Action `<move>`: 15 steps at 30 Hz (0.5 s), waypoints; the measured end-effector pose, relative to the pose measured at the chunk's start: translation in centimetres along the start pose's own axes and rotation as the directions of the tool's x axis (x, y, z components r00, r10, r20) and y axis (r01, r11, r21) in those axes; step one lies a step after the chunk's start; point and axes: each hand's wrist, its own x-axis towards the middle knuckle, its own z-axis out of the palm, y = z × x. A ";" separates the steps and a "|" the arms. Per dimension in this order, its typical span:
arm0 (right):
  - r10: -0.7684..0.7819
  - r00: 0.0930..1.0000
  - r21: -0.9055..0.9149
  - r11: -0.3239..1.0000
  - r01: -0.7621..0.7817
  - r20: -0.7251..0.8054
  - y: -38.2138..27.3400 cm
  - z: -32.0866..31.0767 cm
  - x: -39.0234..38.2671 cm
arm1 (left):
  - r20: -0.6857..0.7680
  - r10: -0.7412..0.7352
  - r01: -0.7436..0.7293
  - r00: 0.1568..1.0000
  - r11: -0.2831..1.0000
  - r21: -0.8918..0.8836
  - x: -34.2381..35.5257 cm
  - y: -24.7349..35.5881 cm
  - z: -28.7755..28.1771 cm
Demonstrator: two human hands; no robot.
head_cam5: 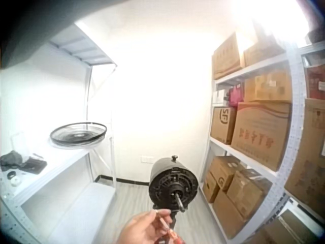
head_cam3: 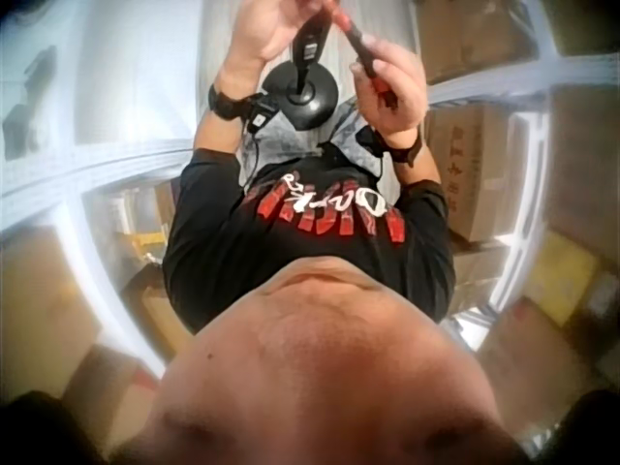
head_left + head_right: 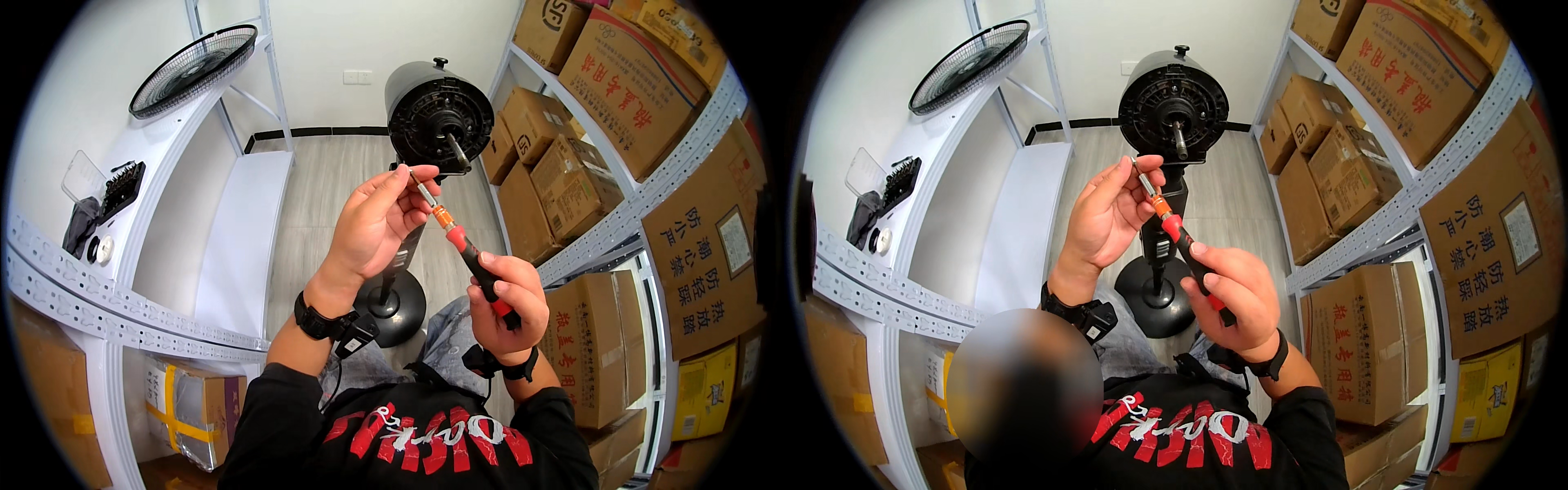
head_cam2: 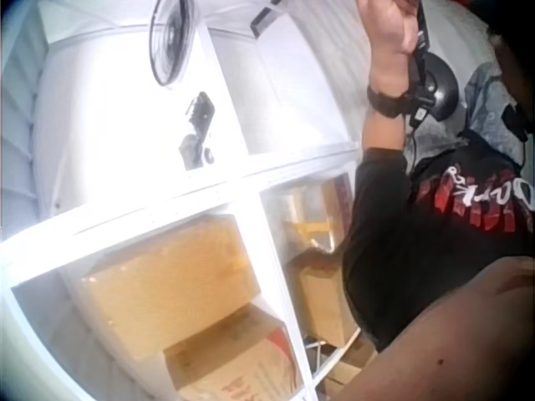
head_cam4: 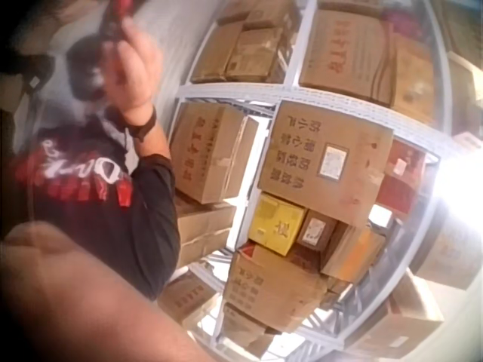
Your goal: The person uses a screwdriver to tighten screws on the back of a standing fan's motor housing. They repeatedly reach for screws from a nearby shelf and secure them into the fan.
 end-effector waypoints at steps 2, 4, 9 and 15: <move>-0.002 1.000 -0.027 1.000 0.002 -0.003 0.1 -0.1 0.1 | -0.008 -0.016 0.016 1.000 0.999 0.039 0.0 0.3 0.3; -0.020 1.000 -0.036 0.999 0.019 -0.022 0.1 -0.1 0.5 | 0.003 -0.037 0.037 0.999 0.995 0.096 0.0 0.9 0.4; -0.066 0.997 -0.114 0.992 0.061 -0.038 0.3 -0.4 2.5 | -0.064 0.186 -0.163 0.980 0.948 0.272 0.1 1.9 -3.4; -0.077 0.997 -0.139 0.987 0.075 -0.010 0.0 0.1 4.6 | 0.124 0.580 -0.396 0.805 0.371 0.840 4.1 2.5 -5.1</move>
